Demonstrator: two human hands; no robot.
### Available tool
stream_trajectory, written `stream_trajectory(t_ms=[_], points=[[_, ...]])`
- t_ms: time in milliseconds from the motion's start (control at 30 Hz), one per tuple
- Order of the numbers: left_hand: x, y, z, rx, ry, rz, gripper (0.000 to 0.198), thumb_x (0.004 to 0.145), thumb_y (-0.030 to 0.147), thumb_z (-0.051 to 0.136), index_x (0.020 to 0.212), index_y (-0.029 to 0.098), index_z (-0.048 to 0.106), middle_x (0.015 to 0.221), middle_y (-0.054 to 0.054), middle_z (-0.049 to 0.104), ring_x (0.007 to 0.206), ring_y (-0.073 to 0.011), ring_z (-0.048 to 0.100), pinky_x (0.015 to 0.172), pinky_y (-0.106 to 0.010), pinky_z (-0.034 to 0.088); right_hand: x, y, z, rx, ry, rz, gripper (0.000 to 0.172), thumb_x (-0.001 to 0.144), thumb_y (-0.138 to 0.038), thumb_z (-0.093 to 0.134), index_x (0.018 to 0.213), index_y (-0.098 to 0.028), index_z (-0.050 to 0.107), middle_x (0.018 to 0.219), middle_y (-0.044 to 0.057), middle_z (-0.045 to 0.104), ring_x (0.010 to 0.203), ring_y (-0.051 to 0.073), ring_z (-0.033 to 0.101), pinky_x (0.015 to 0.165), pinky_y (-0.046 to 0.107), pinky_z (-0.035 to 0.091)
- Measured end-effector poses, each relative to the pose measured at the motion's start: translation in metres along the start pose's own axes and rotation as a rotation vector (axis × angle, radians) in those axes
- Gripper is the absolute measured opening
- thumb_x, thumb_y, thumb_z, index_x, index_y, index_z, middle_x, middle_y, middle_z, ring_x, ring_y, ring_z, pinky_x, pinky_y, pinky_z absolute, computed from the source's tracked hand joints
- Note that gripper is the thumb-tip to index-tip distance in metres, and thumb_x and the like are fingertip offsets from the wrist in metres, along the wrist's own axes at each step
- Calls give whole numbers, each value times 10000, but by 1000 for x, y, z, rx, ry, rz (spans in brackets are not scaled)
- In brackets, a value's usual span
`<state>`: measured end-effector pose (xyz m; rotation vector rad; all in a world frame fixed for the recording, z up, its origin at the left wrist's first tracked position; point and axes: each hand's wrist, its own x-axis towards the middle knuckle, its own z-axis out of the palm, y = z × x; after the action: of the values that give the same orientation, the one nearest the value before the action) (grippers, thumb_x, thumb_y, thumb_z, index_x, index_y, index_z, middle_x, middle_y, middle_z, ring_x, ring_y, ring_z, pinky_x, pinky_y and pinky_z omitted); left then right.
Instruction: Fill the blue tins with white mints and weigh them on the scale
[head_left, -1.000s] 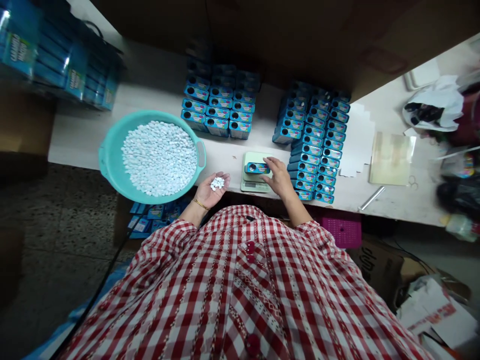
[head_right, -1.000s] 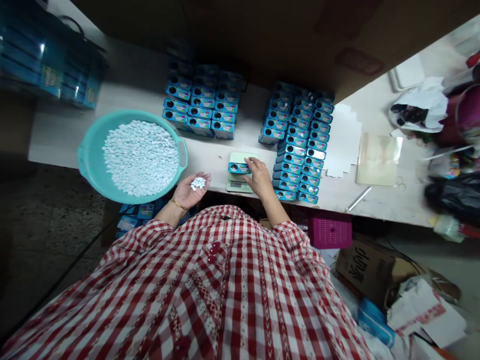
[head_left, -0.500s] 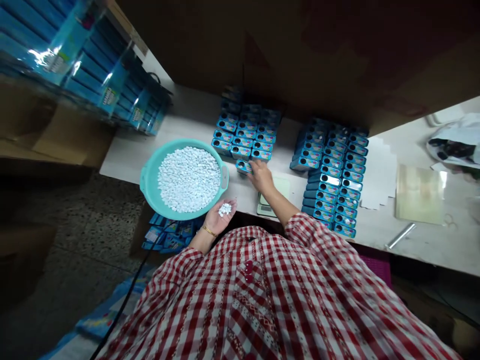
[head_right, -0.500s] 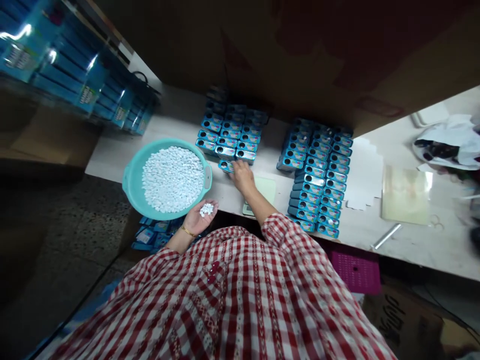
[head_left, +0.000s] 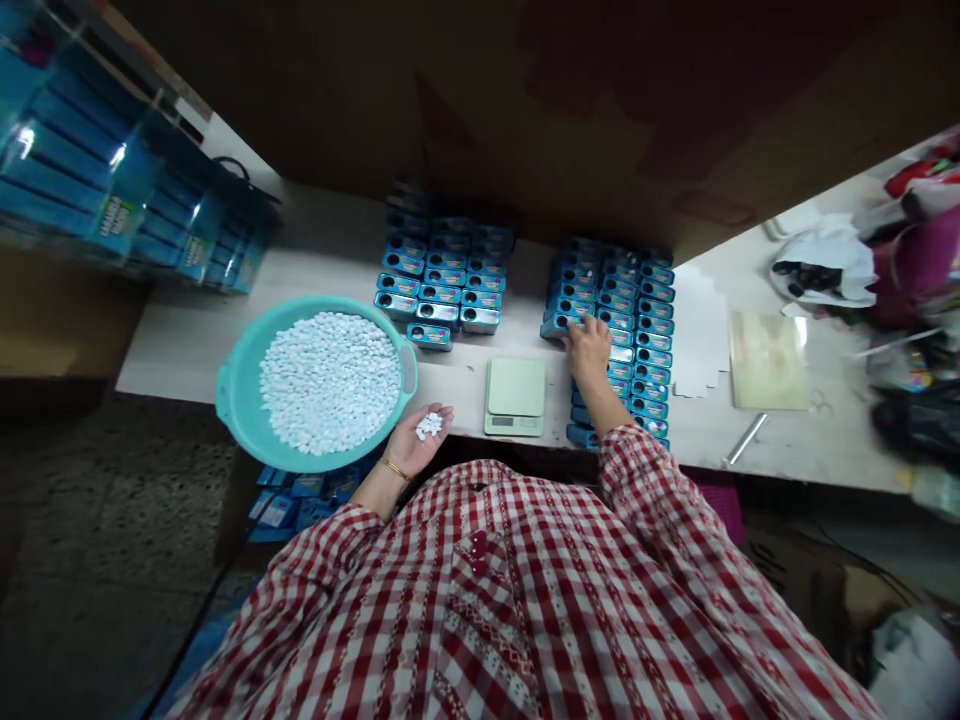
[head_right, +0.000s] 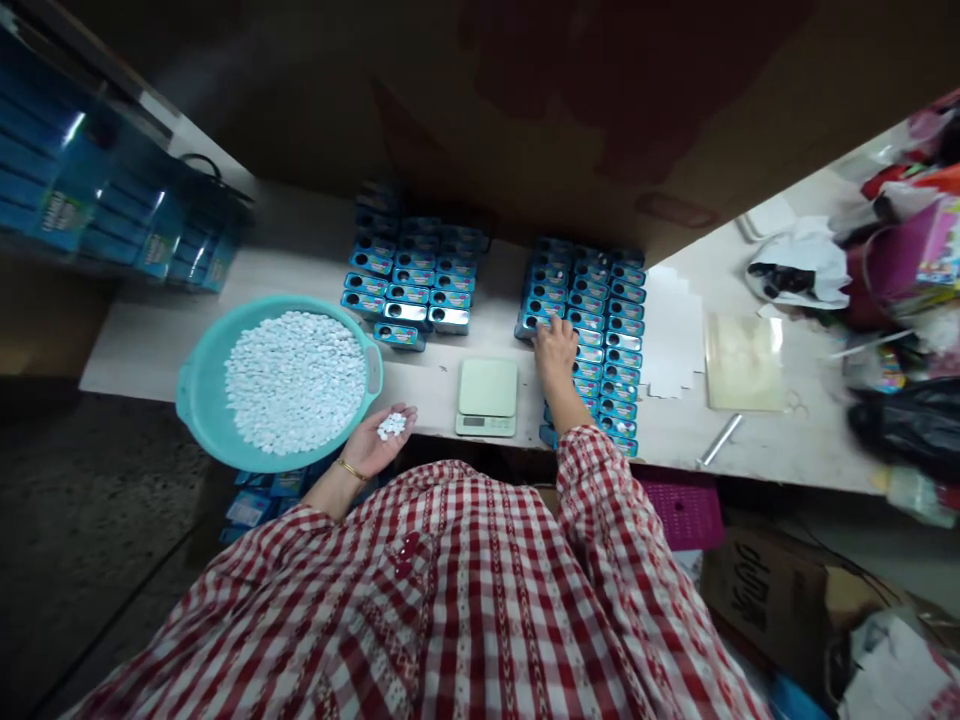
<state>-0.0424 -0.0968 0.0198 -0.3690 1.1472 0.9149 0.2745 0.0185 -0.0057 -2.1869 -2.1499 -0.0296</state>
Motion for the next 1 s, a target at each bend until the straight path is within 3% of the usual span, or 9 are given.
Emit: stream_trajectory(t_ms=[267,400,500,633,700,833,1000], points=[[-5,-18,17,19,-18,-44,209,850,95,458,769,72,650,772,-142,693,762,-178,684,640,-242,566,20,15,13,-121,-42,-334,274,895,-161,400,1034,-172,637,1295,127,502,1023,258,414,810,377,294],[-8,-25,23,7,-78,-66,215,846,85,447,795,72,655,801,-143,700,786,-181,688,675,-259,570,2,11,-3,-135,-25,-322,268,889,-149,396,932,-170,659,1246,117,531,1004,257,411,836,387,284],[-6,-28,28,11,-145,-76,252,865,107,413,807,71,656,828,-143,705,810,-190,689,710,-285,566,-29,-12,-25,-112,17,-424,260,882,-137,401,941,-169,652,1168,121,554,1015,255,405,894,402,269],[0,-31,29,16,-185,-79,260,871,124,402,833,83,656,854,-135,710,851,-191,684,749,-303,550,-70,-55,-40,-50,-102,-607,213,850,-107,447,884,-158,652,1046,122,580,1000,245,427,934,402,272],[2,-32,26,19,-178,-80,248,862,120,413,867,86,659,858,-132,711,868,-191,681,768,-308,542,-83,-73,-41,-13,-157,-614,218,861,-105,435,898,-143,647,1045,132,583,984,242,441,925,401,295],[2,-36,15,23,-193,-87,272,872,119,398,939,82,659,878,-127,714,853,-191,685,761,-305,543,-108,-109,-46,112,-178,-538,290,919,-170,379,1125,-115,575,1200,163,533,1026,258,449,869,406,372],[-6,-37,-5,-15,-186,-85,360,919,163,333,1145,88,603,863,-95,716,805,-156,686,748,-269,545,-138,-156,-56,275,-388,-680,327,905,-153,418,1209,-62,499,1168,172,541,993,232,486,809,358,463]])
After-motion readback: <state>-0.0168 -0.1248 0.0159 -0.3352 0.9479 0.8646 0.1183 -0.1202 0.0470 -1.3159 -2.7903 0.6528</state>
